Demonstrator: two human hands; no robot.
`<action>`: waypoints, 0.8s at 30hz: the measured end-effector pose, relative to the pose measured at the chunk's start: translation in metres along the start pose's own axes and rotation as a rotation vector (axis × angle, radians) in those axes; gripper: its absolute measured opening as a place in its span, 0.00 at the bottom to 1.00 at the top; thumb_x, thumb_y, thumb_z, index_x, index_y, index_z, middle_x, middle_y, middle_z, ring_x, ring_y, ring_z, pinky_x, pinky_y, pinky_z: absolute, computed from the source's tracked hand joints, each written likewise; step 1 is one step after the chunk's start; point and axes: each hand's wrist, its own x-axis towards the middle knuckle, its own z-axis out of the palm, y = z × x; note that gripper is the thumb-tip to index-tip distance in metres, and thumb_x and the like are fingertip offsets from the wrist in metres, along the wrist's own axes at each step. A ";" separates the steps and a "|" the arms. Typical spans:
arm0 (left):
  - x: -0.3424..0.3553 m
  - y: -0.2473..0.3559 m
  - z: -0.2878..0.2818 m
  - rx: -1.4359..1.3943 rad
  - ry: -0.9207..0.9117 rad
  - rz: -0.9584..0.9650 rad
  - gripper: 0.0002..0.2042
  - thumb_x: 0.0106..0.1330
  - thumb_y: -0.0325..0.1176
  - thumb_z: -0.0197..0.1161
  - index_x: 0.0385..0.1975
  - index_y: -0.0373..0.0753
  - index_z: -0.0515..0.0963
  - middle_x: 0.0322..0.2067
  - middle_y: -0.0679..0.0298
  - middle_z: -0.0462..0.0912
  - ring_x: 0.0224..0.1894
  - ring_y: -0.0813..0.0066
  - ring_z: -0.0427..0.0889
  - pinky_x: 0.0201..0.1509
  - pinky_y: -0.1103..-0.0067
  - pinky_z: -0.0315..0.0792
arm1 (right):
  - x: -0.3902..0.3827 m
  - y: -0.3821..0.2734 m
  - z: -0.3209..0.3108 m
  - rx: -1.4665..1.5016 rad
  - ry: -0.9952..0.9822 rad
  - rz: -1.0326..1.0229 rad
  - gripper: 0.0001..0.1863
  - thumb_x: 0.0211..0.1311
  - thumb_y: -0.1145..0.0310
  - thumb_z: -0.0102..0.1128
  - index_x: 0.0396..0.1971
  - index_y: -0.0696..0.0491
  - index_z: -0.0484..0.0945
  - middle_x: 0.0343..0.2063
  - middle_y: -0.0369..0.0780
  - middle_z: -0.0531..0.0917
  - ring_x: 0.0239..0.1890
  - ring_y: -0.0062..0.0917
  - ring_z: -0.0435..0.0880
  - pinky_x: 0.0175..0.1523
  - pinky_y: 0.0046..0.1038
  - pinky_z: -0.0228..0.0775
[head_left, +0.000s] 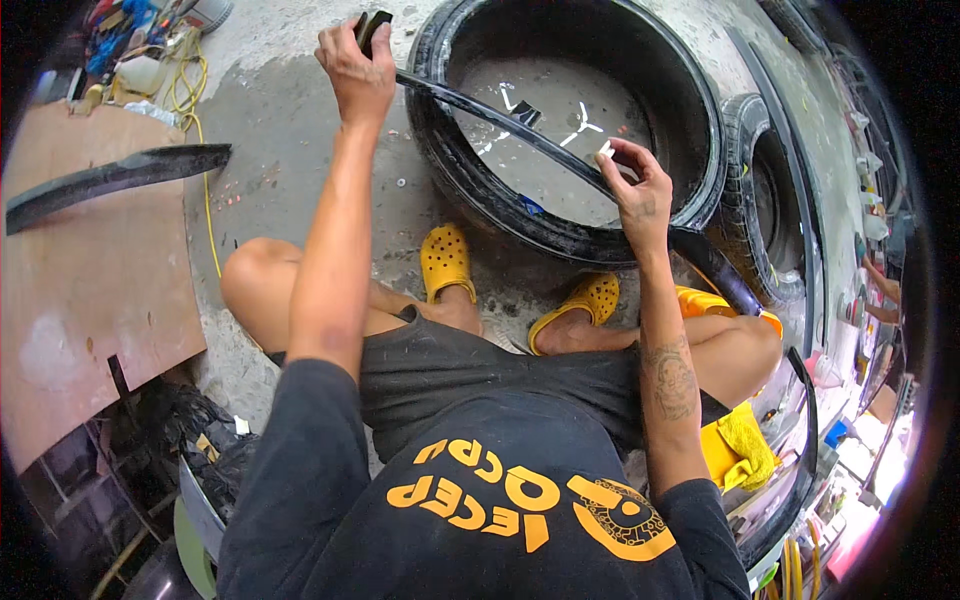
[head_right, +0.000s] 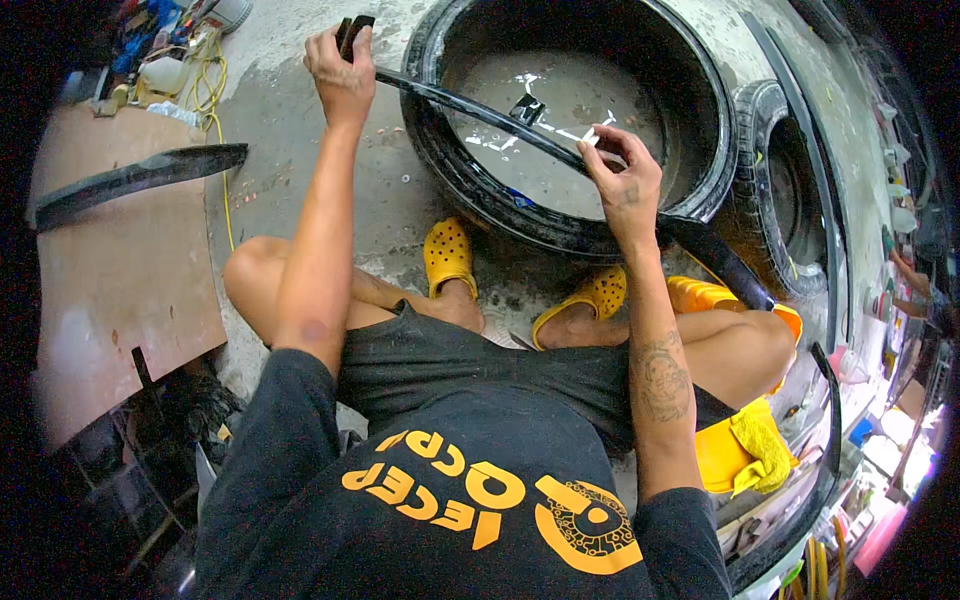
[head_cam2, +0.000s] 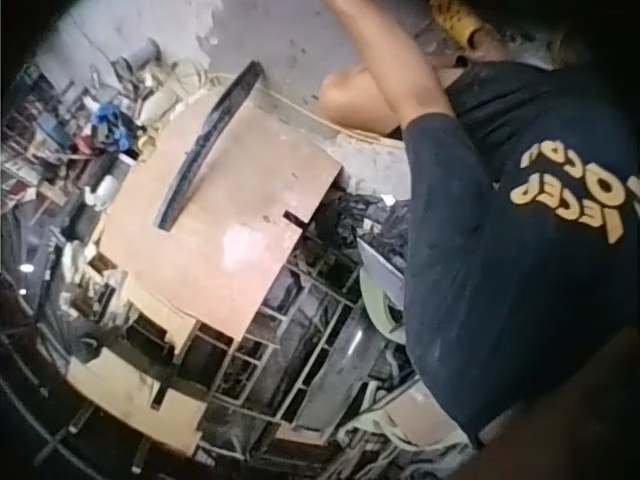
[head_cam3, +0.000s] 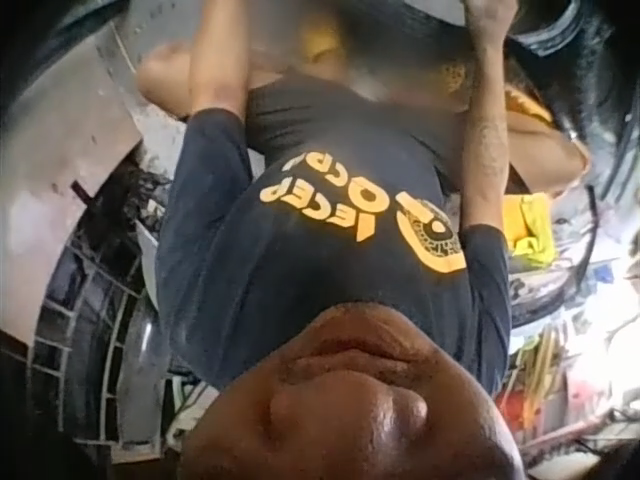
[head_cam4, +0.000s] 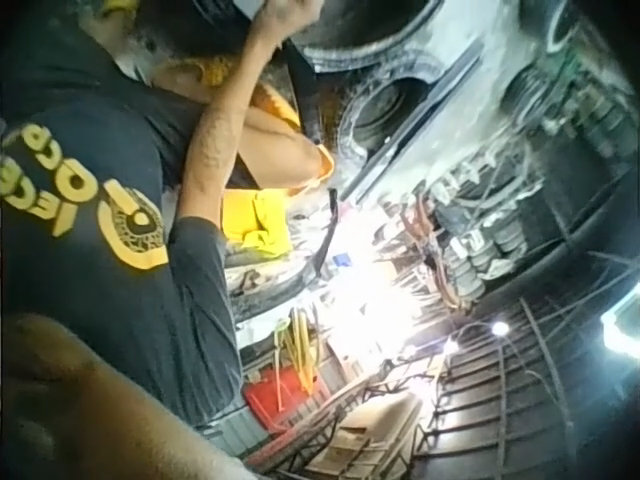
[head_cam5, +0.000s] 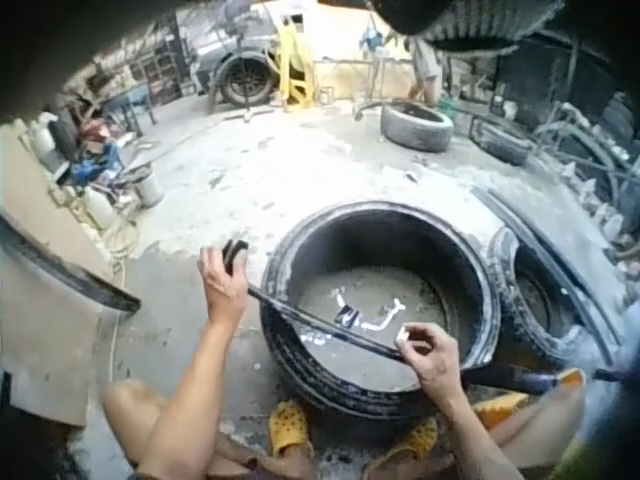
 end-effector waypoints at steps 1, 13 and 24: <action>0.007 -0.023 0.002 0.036 -0.026 0.083 0.16 0.67 0.38 0.67 0.45 0.32 0.78 0.41 0.49 0.78 0.46 0.48 0.75 0.54 0.59 0.68 | 0.000 -0.003 0.005 0.011 -0.013 -0.012 0.16 0.63 0.69 0.71 0.46 0.62 0.83 0.37 0.39 0.85 0.39 0.19 0.85 0.48 0.22 0.79; -0.004 -0.039 0.018 0.206 -0.185 0.134 0.15 0.68 0.42 0.64 0.48 0.40 0.77 0.46 0.55 0.76 0.47 0.50 0.74 0.53 0.58 0.69 | 0.032 -0.040 0.072 -0.439 -0.265 -0.471 0.14 0.57 0.68 0.71 0.42 0.54 0.84 0.39 0.45 0.83 0.44 0.41 0.83 0.52 0.36 0.75; 0.003 -0.019 0.014 0.088 -0.251 -0.110 0.13 0.70 0.37 0.58 0.47 0.36 0.75 0.47 0.44 0.76 0.51 0.41 0.73 0.58 0.54 0.67 | 0.101 -0.056 0.162 -0.538 -0.519 -0.833 0.14 0.59 0.61 0.69 0.42 0.51 0.87 0.35 0.41 0.81 0.39 0.38 0.84 0.47 0.36 0.76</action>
